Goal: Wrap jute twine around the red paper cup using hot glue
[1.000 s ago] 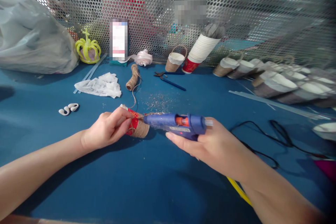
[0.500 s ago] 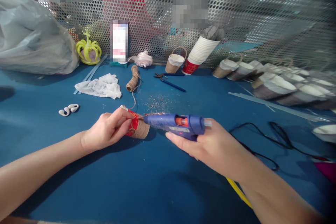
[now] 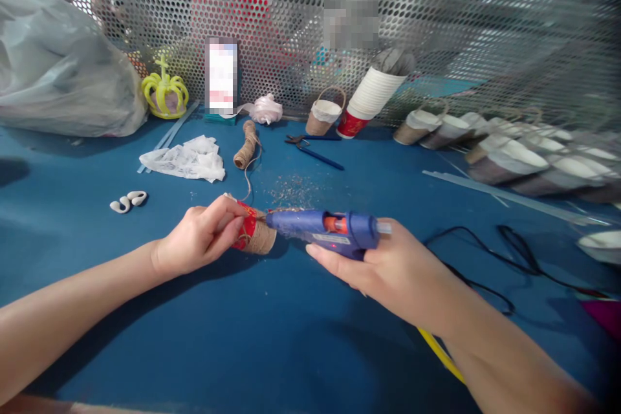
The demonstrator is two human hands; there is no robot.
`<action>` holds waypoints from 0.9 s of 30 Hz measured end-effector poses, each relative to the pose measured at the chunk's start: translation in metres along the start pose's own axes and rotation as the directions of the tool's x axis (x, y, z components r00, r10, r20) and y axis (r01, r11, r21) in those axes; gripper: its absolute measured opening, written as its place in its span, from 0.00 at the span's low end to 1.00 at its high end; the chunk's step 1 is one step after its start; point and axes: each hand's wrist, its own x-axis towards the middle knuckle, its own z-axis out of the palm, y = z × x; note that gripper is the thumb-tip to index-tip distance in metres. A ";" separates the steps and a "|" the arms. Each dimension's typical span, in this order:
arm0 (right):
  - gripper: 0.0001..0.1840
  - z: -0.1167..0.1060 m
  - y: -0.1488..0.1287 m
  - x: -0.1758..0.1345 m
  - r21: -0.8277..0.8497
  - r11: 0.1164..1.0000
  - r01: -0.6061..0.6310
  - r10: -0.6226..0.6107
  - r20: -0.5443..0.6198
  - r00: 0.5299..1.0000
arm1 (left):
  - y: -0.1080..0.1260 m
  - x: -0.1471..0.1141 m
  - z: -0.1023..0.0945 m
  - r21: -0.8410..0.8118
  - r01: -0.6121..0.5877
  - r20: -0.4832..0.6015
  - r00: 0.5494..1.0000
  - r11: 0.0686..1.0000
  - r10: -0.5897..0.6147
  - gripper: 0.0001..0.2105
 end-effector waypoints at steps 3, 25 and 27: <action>0.17 0.001 -0.002 -0.002 -0.003 1.000 -0.015 0.015 -0.019 1.000 | 0.000 -0.001 0.000 0.000 0.045 0.001 0.999 0.999 -0.045 0.04; 0.14 0.005 0.001 -0.004 0.021 0.997 -0.079 0.080 -0.066 0.995 | 0.006 0.004 0.000 0.005 0.157 0.013 0.988 0.988 -0.157 0.04; 0.14 0.005 0.001 -0.003 0.017 0.996 -0.084 0.085 -0.067 0.994 | 0.006 0.004 0.000 0.004 0.158 0.013 0.987 0.987 -0.158 0.04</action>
